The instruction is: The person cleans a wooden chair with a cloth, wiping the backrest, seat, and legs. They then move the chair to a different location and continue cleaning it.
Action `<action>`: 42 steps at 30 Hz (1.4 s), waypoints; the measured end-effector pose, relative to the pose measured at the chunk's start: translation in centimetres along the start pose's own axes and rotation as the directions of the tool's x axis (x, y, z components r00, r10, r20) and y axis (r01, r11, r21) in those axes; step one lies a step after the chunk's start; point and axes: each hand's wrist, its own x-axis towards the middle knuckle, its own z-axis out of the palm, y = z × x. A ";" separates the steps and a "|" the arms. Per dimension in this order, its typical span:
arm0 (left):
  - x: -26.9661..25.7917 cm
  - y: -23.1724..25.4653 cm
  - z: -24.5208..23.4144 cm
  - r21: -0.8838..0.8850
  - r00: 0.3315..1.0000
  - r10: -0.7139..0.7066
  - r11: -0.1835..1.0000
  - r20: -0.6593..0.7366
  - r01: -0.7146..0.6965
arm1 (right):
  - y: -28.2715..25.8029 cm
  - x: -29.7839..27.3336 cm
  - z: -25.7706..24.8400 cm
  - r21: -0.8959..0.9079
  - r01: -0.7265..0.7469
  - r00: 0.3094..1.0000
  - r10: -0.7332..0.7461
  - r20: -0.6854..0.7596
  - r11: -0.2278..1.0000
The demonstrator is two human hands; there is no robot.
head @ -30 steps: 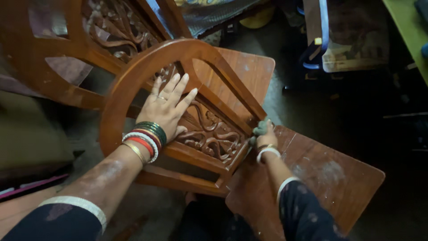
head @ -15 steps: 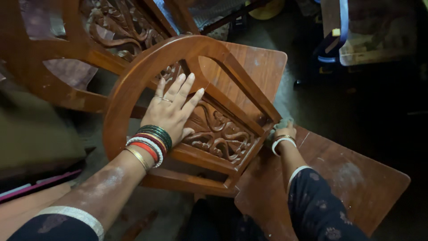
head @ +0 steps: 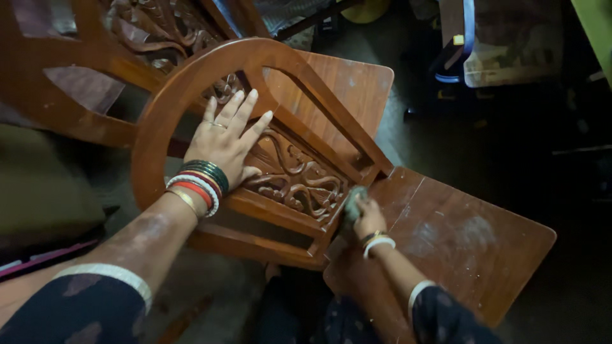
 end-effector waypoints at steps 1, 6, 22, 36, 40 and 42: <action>0.0 -0.1 0.1 0.003 1.000 0.001 1.000 0.002 -0.001 | -0.4 -1.2 0.3 0.013 0.014 0.999 -0.015 0.041 1.000; -0.5 -0.4 0.2 -0.015 1.000 -0.005 1.000 0.000 0.005 | -1.2 -3.8 0.8 0.186 0.128 0.992 -0.123 -0.038 0.974; -1.3 0.9 -1.3 -0.067 0.999 0.036 0.997 -0.010 -0.037 | -10.0 3.7 -5.3 -0.487 0.034 0.937 0.141 0.318 0.873; -1.5 0.9 -1.3 -0.069 1.000 0.029 0.997 -0.002 -0.029 | -2.8 5.6 -1.3 0.211 -0.253 0.938 0.186 0.292 0.944; -1.5 0.9 -1.1 -0.046 0.999 0.043 0.998 -0.024 -0.044 | -6.2 4.1 -3.3 -0.269 -0.061 0.949 0.140 0.284 0.961; -1.5 0.9 -1.0 -0.044 0.999 0.041 0.998 -0.035 -0.043 | -7.4 2.9 -4.4 -0.509 0.047 0.960 0.103 0.262 0.860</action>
